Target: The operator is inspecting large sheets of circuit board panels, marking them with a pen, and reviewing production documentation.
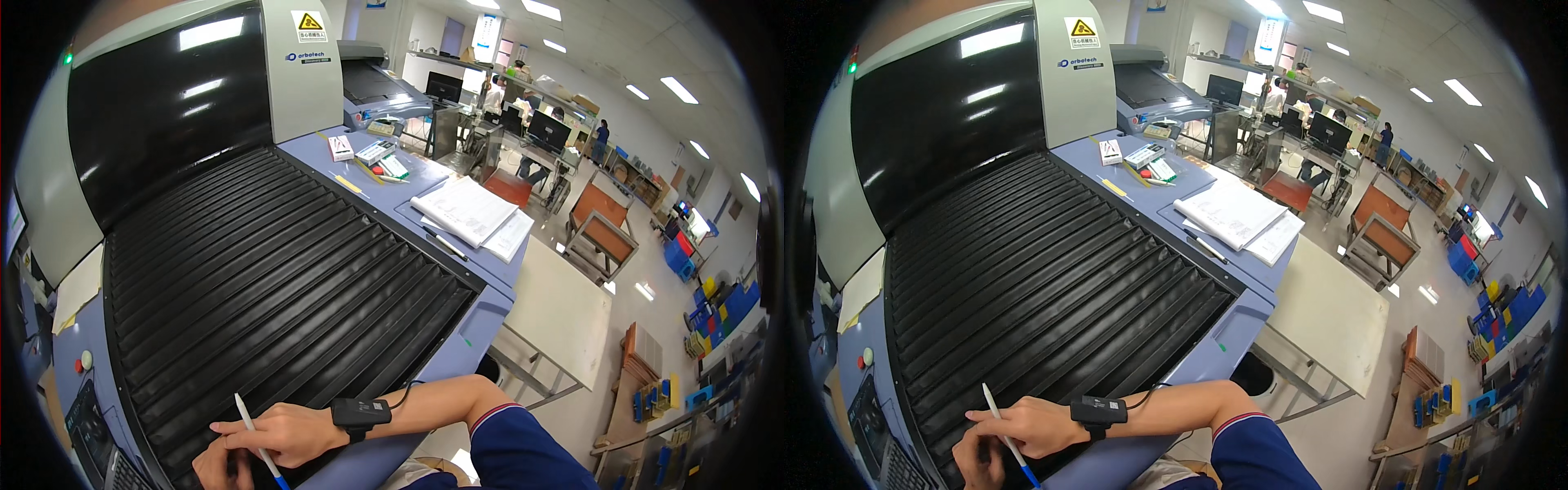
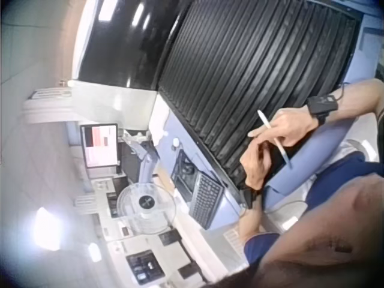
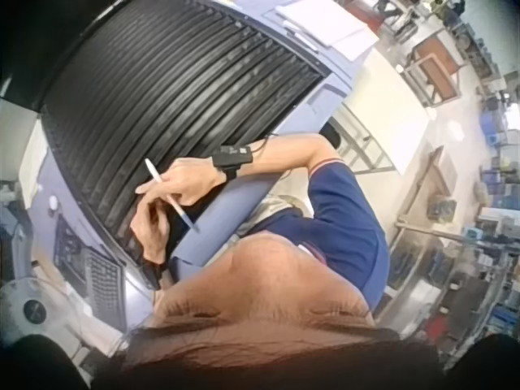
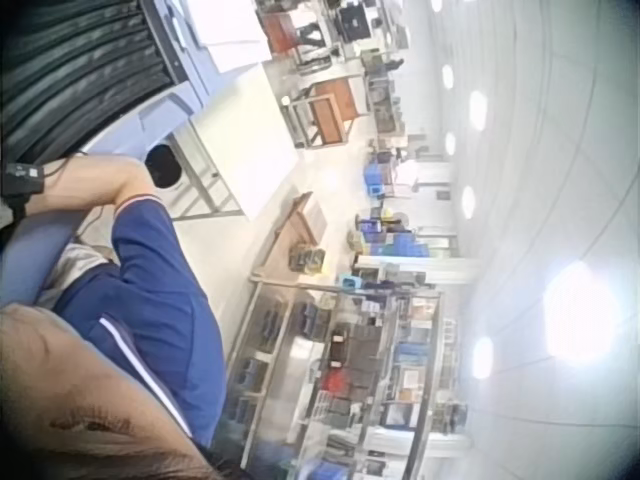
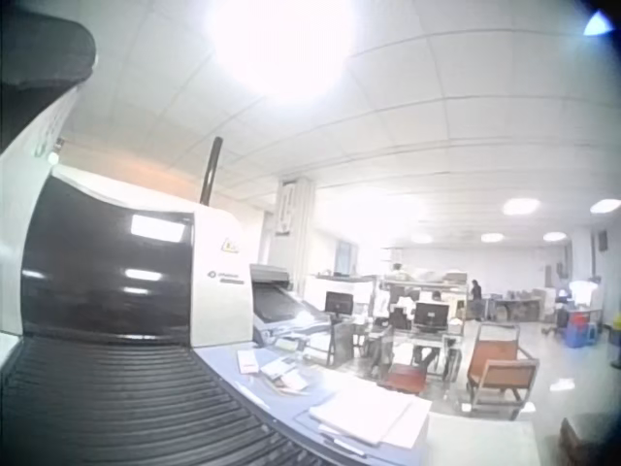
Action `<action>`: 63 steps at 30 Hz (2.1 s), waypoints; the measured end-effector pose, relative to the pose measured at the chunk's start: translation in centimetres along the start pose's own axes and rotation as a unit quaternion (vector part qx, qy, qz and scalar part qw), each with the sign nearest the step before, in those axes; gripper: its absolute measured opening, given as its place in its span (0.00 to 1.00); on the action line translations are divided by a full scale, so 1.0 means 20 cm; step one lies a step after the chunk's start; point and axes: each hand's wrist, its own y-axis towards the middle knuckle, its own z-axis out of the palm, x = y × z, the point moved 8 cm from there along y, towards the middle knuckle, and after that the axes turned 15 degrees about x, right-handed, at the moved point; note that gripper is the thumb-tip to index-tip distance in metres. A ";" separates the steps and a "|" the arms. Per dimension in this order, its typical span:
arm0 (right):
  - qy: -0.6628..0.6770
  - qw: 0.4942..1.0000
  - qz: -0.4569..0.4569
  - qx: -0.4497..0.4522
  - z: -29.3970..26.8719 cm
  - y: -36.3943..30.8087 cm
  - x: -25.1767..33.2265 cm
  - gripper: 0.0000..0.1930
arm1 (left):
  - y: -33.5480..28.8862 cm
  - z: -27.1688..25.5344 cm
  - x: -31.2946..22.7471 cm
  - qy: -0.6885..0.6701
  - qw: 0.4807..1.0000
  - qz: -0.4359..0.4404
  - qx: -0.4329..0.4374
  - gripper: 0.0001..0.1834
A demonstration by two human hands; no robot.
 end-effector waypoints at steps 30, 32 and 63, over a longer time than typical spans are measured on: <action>0.005 0.998 -0.001 -0.059 -0.05 0.00 0.01 0.27 | 0.00 0.01 0.01 0.039 0.999 0.022 -0.002 0.08; 0.026 0.999 0.004 -0.040 -0.06 0.01 0.02 0.26 | -0.01 0.02 0.01 0.038 0.999 0.022 0.003 0.07; -0.006 1.000 0.017 -0.008 -0.01 -0.01 -0.06 0.30 | 0.02 0.02 0.01 0.012 0.997 0.055 -0.045 0.07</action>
